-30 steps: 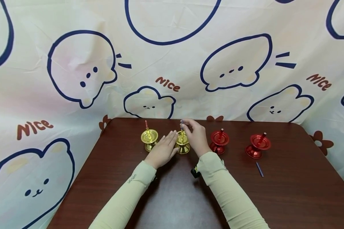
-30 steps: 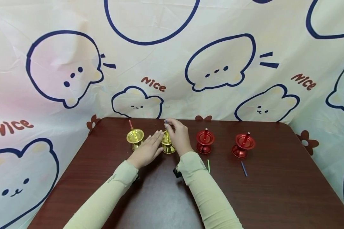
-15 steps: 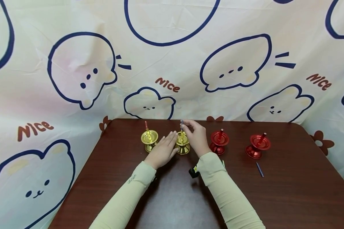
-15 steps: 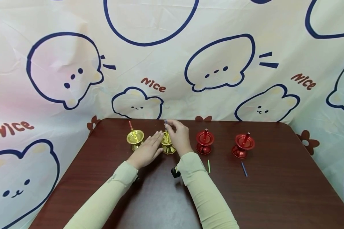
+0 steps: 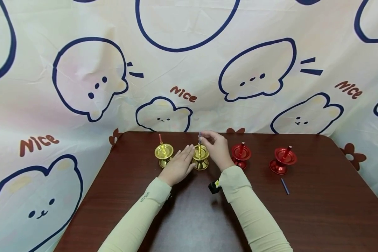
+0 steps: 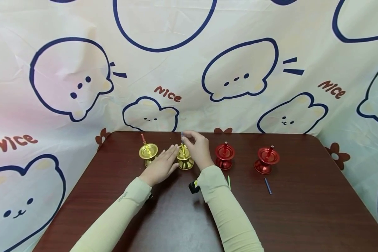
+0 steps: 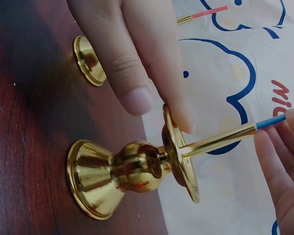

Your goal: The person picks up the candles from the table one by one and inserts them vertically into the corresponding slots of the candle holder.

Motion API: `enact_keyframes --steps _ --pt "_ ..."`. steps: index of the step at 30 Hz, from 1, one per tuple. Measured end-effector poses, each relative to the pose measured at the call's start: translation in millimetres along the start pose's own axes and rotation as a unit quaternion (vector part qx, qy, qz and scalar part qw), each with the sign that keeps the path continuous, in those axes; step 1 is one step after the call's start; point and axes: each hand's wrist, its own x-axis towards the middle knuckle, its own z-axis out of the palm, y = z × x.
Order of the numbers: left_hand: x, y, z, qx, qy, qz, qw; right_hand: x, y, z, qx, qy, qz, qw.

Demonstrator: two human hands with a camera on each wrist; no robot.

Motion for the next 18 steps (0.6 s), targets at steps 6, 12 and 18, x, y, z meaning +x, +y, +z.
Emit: enact_keyframes --steps 6,12,18 --pt "-0.6 -0.5 0.1 0.001 0.001 0.0 1.0 -1.3 -3.7 -5.5 0.001 -0.01 -0.003 0.9999" --pt "-0.8 -1.7 1.9 0.003 0.008 0.002 1.0 -6.5 -8.4 -11.3 -0.041 -0.019 -0.016 0.9989" --pt "-0.2 -0.9 2.3 0.001 0.006 -0.002 1.0 -16.4 -11.3 -19.2 -0.089 -0.017 -0.053 0.9945"
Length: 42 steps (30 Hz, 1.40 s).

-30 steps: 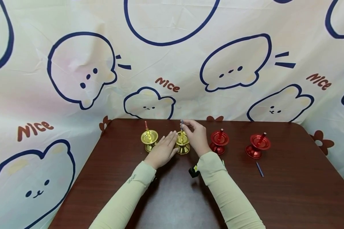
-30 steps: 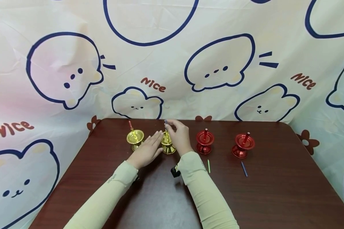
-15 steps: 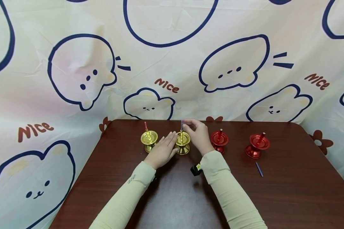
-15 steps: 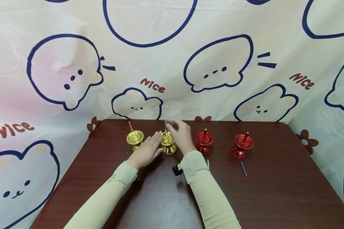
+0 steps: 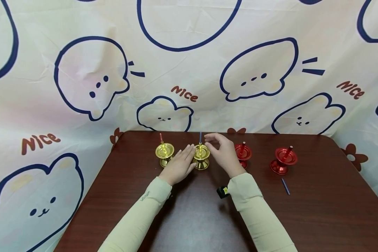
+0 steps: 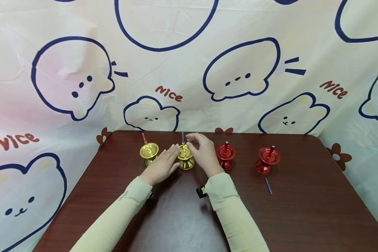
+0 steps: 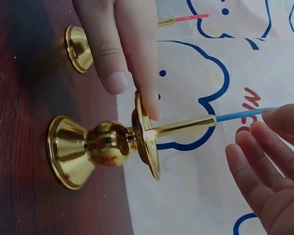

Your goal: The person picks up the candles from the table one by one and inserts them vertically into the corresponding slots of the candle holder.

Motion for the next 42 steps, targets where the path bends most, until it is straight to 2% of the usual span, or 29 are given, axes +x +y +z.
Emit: enact_keyframes --steps 9,21,26,34,42 --pt "-0.2 2.0 -3.6 -0.007 -0.005 -0.004 1.0 -19.3 -2.4 -13.4 -0.034 0.014 -0.033 0.9988" --pt "1.2 2.6 -6.0 -0.014 -0.026 -0.005 0.9996 -43.4 0.7 -38.5 -0.063 0.029 -0.019 0.9974" --pt "-0.2 2.9 -6.6 -0.024 -0.024 -0.011 0.9994 -48.4 4.9 -50.3 -0.055 0.035 0.005 0.9979" --pt "-3.0 2.4 -3.7 -0.022 -0.005 -0.014 0.9996 -55.3 13.2 -64.2 -0.066 0.046 0.076 0.9939" --pt "-8.5 4.8 -7.1 -0.014 0.03 -0.01 0.9994 -64.7 17.9 -69.3 -0.092 0.047 0.112 0.9883"
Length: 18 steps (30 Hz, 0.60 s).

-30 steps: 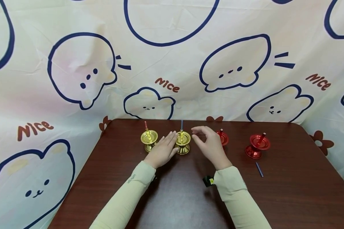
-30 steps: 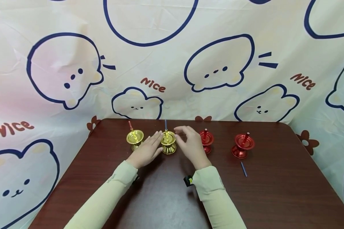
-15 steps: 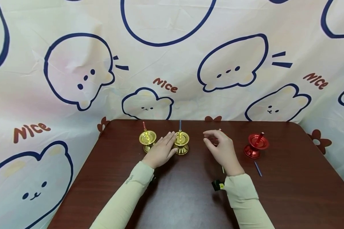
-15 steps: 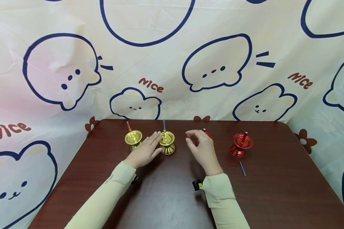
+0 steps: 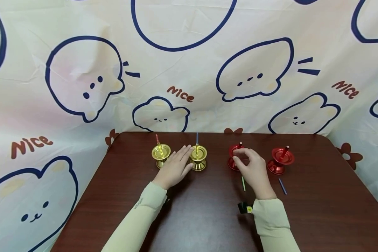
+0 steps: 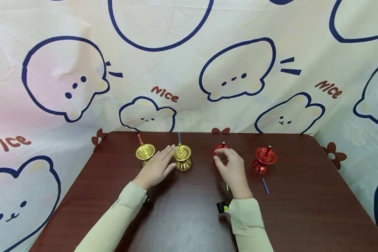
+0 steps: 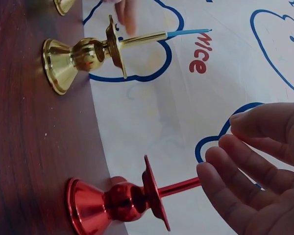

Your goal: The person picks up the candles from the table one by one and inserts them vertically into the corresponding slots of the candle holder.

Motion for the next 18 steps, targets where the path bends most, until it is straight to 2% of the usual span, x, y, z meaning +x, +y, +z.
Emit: enact_keyframes --steps 4,10,14,18 --pt "-5.0 4.0 -3.7 0.013 0.042 0.016 0.9989 -3.9 5.0 -2.9 -0.009 0.001 0.004 0.9999" --pt "-8.7 16.0 -7.5 0.057 0.117 0.082 0.9881 -8.9 11.4 -9.0 -0.03 0.008 0.01 0.9995" --pt "-6.1 27.3 -9.3 0.064 0.148 0.124 0.9792 -10.8 13.0 -12.8 -0.038 -0.001 0.032 0.9988" --pt "-0.2 39.0 -8.9 0.061 0.164 0.159 0.9717 -10.9 14.5 -14.9 -0.046 -0.018 0.048 0.9976"
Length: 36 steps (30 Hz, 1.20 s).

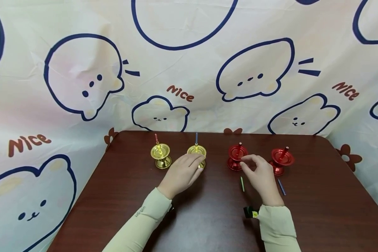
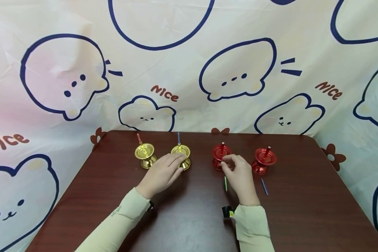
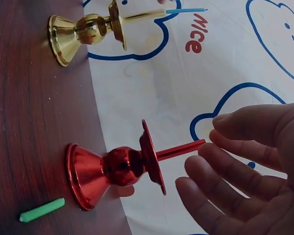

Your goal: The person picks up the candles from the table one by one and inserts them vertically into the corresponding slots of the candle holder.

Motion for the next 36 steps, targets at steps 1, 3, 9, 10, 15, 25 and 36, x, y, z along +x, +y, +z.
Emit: enact_keyframes --steps 1,3,9,10,15,25,36 --pt "2.5 2.2 0.6 -0.002 0.002 0.005 1.0 0.0 0.7 -0.2 -0.001 -0.002 0.002 1.0" --pt "7.4 6.1 2.7 -0.011 0.006 0.01 0.9999 0.0 2.0 -0.6 -0.007 -0.006 -0.001 1.0" --pt "18.3 13.0 12.2 -0.013 0.002 0.002 0.9999 1.1 5.5 -1.6 -0.024 -0.037 -0.003 0.999" --pt "19.9 13.6 14.3 -0.011 0.0 0.002 0.9999 1.7 6.0 -1.6 -0.024 -0.046 0.004 0.9986" --pt "29.9 16.8 23.2 -0.014 -0.019 -0.007 0.9997 3.5 7.7 -1.7 -0.022 -0.09 0.055 0.9942" --pt "53.6 27.0 33.1 -0.019 -0.113 -0.04 0.9926 2.6 17.5 4.8 -0.028 -0.127 0.094 0.987" --pt "71.9 39.2 40.7 -0.021 -0.178 -0.048 0.9826 3.3 30.4 13.5 -0.052 -0.137 0.129 0.9807"
